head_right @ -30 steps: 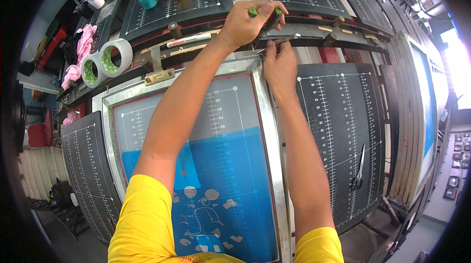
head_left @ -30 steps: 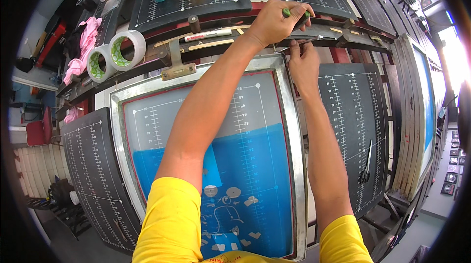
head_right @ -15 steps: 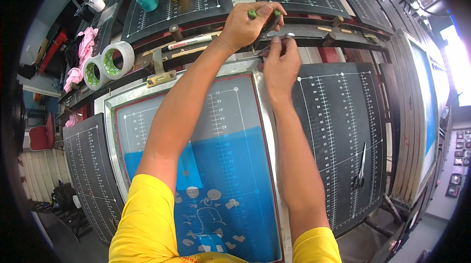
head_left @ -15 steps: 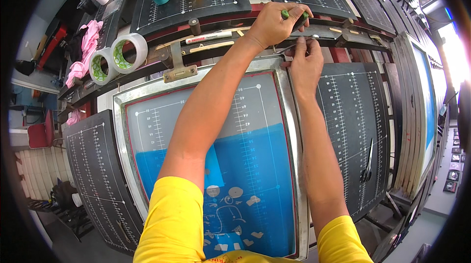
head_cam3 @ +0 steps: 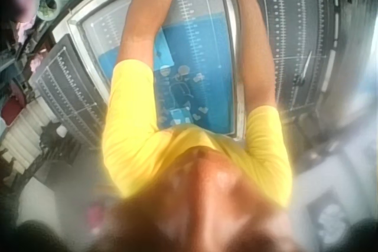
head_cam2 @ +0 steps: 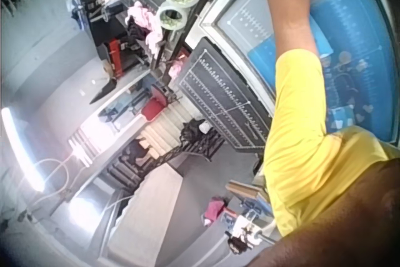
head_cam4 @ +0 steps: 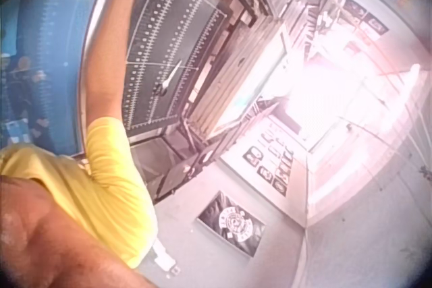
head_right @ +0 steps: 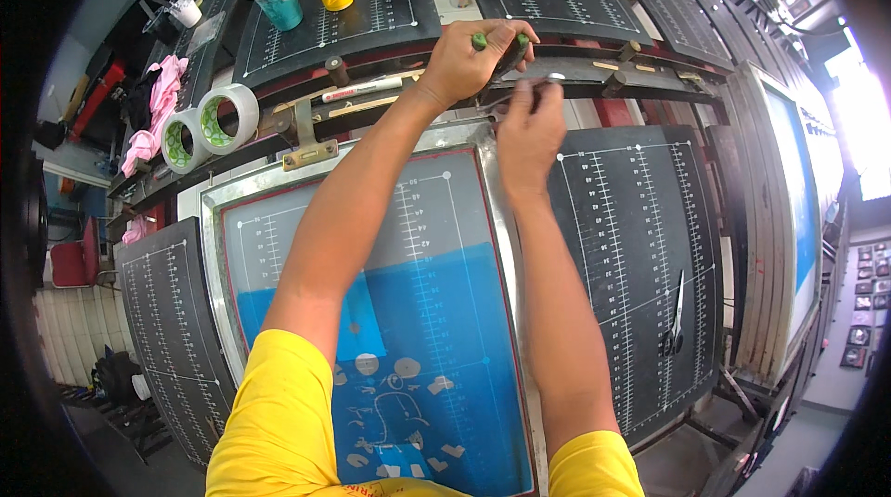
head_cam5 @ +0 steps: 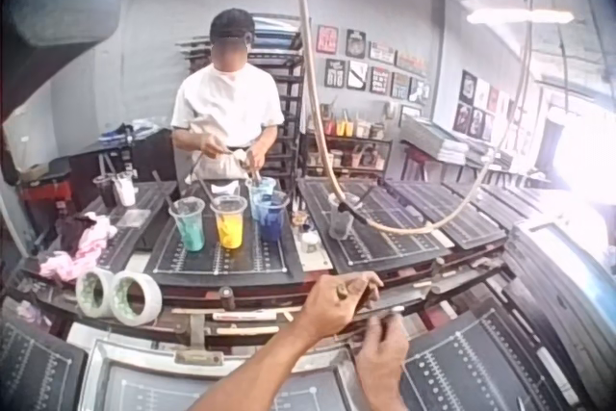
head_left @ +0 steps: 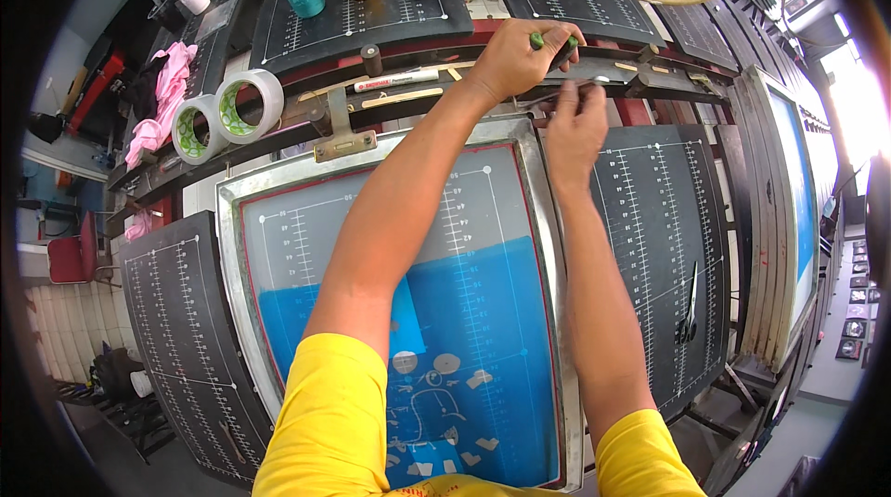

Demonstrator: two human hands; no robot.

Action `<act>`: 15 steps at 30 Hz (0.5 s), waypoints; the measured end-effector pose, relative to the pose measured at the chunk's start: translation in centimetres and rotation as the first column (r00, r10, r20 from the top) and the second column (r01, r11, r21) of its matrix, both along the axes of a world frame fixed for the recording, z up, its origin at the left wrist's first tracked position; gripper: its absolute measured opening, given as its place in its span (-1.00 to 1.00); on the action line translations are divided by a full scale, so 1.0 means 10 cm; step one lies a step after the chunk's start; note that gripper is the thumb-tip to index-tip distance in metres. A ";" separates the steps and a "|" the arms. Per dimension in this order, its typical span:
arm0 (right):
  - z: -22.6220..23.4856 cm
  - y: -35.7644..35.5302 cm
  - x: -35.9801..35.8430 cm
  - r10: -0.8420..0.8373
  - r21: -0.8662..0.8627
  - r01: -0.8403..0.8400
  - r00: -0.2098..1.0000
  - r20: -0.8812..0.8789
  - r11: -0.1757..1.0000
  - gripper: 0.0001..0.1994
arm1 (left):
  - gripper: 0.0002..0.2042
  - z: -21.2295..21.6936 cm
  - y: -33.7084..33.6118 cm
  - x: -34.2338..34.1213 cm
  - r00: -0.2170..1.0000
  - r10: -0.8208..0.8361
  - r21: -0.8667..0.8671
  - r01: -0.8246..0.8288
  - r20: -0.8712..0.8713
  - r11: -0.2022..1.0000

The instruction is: The person aligns a screen-printing frame on a flatbed industrial press by turning adjustment knobs and checking the position of the screen over the substrate.

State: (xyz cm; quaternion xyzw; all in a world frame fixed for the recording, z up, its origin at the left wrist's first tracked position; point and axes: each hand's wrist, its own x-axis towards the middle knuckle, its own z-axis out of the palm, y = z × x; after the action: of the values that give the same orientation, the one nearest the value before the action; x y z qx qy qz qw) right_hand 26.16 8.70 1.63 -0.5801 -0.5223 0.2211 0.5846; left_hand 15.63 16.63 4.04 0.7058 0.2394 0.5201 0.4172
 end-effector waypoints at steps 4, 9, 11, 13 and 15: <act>-0.12 0.16 0.27 -0.007 -0.164 -0.053 0.939 -0.344 0.985 -0.79 | -0.64 -0.01 0.00 0.04 0.999 -0.025 -0.013 0.026 0.046 1.000; -0.18 0.21 0.37 -0.016 -0.306 -0.195 0.822 -0.570 0.932 -0.75 | -0.64 -0.02 0.01 0.03 0.999 -0.027 -0.013 0.028 0.047 1.000; -0.16 0.23 0.39 -0.036 -0.340 -0.217 0.796 -0.604 0.915 -0.76 | -0.64 -0.02 0.01 0.03 0.998 -0.031 -0.014 0.032 0.049 0.999; -0.17 0.24 0.40 -0.037 -0.360 -0.243 0.783 -0.621 0.901 -0.77 | -0.63 -0.02 0.01 0.02 0.997 -0.042 -0.019 0.043 0.060 0.999; -0.18 0.25 0.43 -0.019 -0.365 -0.265 0.786 -0.618 0.892 -0.79 | -0.62 -0.02 0.00 0.02 0.998 -0.037 -0.019 0.038 0.059 0.999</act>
State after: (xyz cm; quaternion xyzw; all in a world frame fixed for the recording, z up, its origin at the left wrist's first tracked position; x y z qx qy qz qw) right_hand 30.48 11.21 -0.15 -0.5568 -0.2822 0.5441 0.5606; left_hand 15.84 16.61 3.88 0.6905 0.2189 0.5301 0.4407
